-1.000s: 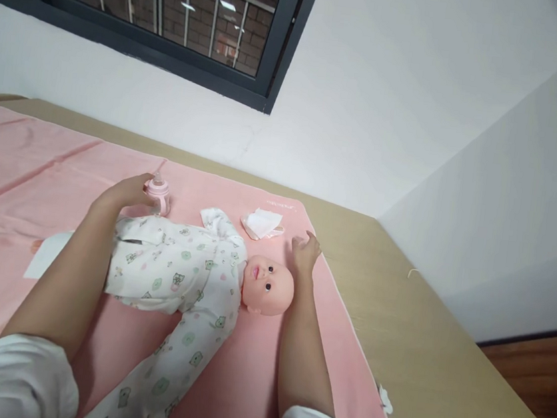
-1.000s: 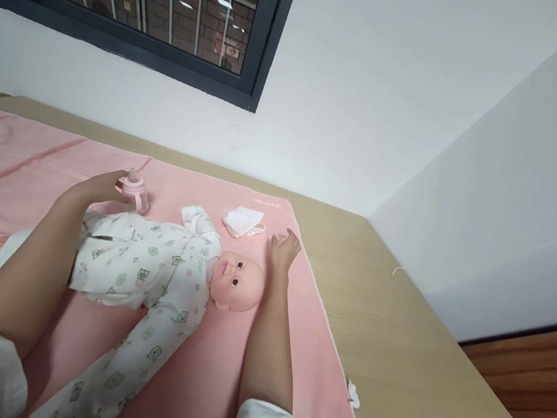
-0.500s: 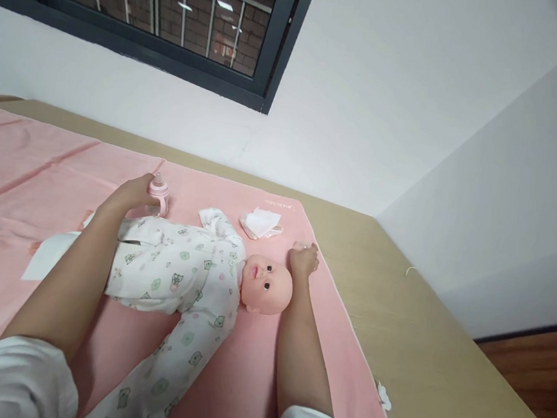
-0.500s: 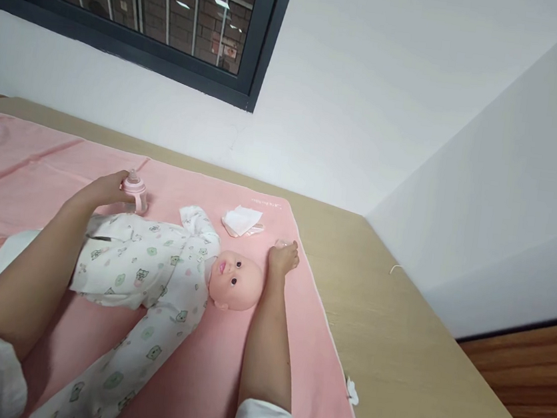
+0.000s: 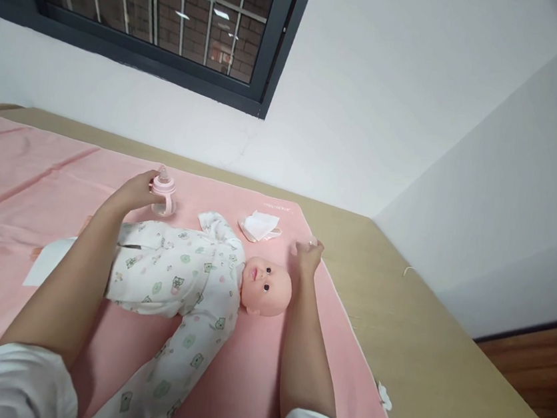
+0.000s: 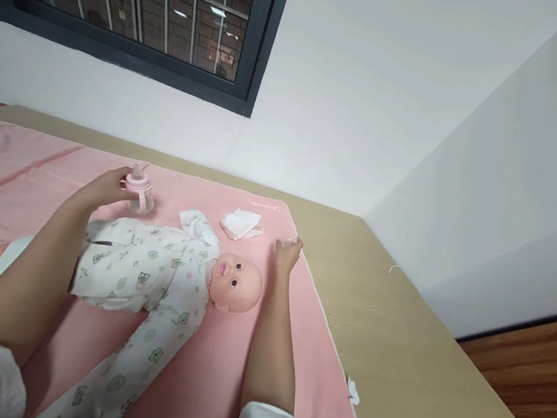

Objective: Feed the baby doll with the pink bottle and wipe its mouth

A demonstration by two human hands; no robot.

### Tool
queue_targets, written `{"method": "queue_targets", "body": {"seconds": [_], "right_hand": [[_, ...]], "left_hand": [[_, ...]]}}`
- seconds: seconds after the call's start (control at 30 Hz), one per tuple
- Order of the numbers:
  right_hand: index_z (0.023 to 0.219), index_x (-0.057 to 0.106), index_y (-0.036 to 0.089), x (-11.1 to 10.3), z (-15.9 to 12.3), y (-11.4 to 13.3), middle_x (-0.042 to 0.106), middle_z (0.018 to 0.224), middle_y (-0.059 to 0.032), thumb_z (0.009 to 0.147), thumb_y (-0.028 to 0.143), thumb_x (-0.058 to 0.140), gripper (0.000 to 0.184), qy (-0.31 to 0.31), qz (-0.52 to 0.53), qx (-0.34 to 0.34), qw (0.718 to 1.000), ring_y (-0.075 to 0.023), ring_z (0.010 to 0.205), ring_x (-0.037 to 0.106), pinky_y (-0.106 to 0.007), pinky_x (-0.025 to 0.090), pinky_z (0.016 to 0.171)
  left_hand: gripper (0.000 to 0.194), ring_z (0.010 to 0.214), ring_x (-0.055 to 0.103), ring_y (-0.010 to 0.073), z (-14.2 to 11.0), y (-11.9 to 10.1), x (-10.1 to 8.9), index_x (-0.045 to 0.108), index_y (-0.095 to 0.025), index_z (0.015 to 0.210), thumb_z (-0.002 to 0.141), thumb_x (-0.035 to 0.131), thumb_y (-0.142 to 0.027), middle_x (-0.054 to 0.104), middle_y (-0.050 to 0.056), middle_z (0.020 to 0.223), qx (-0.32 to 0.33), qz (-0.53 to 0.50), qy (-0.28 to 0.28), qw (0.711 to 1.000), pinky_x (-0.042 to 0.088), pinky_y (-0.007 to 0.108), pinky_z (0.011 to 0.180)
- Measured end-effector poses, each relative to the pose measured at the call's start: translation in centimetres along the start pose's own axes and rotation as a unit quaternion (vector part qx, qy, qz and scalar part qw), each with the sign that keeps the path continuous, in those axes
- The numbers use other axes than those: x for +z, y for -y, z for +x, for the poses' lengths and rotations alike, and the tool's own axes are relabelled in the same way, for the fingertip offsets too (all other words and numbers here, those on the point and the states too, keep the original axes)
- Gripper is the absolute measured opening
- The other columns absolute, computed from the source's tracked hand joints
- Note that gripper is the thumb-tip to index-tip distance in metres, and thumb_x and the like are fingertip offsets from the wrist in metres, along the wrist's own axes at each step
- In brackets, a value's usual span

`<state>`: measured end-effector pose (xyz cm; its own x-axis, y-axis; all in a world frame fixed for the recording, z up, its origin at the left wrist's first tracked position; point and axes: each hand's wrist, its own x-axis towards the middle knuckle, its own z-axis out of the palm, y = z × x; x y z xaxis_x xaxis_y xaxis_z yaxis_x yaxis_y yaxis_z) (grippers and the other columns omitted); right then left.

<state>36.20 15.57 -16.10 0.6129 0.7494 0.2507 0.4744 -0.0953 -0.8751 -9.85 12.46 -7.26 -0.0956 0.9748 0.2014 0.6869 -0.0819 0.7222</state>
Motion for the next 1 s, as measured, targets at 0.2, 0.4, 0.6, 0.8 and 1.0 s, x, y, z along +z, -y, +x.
{"method": "queue_targets", "body": {"seconds": [0.2, 0.4, 0.6, 0.8, 1.0], "right_hand": [[0.122, 0.049, 0.016, -2.6, -0.8, 6.6, 0.062, 0.119, -0.0110, 0.062, 0.035, 0.073, 0.067, 0.051, 0.182, -0.036, 0.981, -0.0238, 0.107, 0.062, -0.043, 0.050, 0.096], [0.131, 0.046, 0.024, -5.3, -6.5, 14.6, 0.060, 0.127, -0.0071, 0.068, 0.042, 0.076, 0.072, 0.199, 0.290, -0.147, 0.925, -0.0196, 0.112, 0.062, -0.041, 0.047, 0.104], [0.145, 0.030, 0.032, -6.5, -12.4, 18.4, 0.054, 0.135, -0.0076, 0.076, 0.052, 0.071, 0.083, 0.274, 0.308, -0.229, 0.882, -0.0223, 0.123, 0.055, -0.044, 0.045, 0.108], [0.145, 0.030, 0.035, -6.2, -14.2, 19.1, 0.046, 0.141, -0.0064, 0.079, 0.053, 0.068, 0.078, 0.314, 0.267, -0.265, 0.872, -0.0234, 0.129, 0.048, -0.045, 0.041, 0.111], [0.140, 0.040, 0.035, -5.7, -14.5, 18.8, 0.046, 0.142, -0.0032, 0.081, 0.047, 0.068, 0.066, 0.364, 0.215, -0.289, 0.859, -0.0236, 0.131, 0.046, -0.047, 0.039, 0.112]], "left_hand": [[0.053, 0.101, 0.063, 0.0306, -2.6, -6.0, 0.2, 0.059, -0.018, 0.111, 0.062, 0.071, -0.035, 0.067, 0.008, 0.110, 0.057, -0.125, 0.049, 0.989, 0.051, 0.040, 0.090], [0.053, 0.108, 0.062, 0.0291, -5.1, -9.8, 0.7, 0.059, -0.021, 0.122, 0.072, 0.069, -0.034, 0.064, 0.007, 0.119, 0.154, -0.167, 0.095, 0.969, 0.049, 0.040, 0.095], [0.072, 0.111, 0.060, 0.0255, -7.9, -12.8, 1.8, 0.046, -0.022, 0.141, 0.072, 0.067, -0.028, 0.062, 0.005, 0.127, 0.199, -0.135, 0.092, 0.966, 0.045, 0.038, 0.101], [0.076, 0.117, 0.057, 0.0264, -9.2, -13.5, 3.2, 0.041, -0.029, 0.142, 0.071, 0.067, -0.028, 0.063, 0.003, 0.125, 0.213, -0.095, 0.112, 0.966, 0.047, 0.036, 0.097], [0.072, 0.110, 0.061, 0.0275, -9.5, -13.9, 3.6, 0.043, -0.031, 0.138, 0.070, 0.066, -0.027, 0.064, 0.002, 0.120, 0.207, -0.086, 0.117, 0.968, 0.052, 0.034, 0.083]]}}
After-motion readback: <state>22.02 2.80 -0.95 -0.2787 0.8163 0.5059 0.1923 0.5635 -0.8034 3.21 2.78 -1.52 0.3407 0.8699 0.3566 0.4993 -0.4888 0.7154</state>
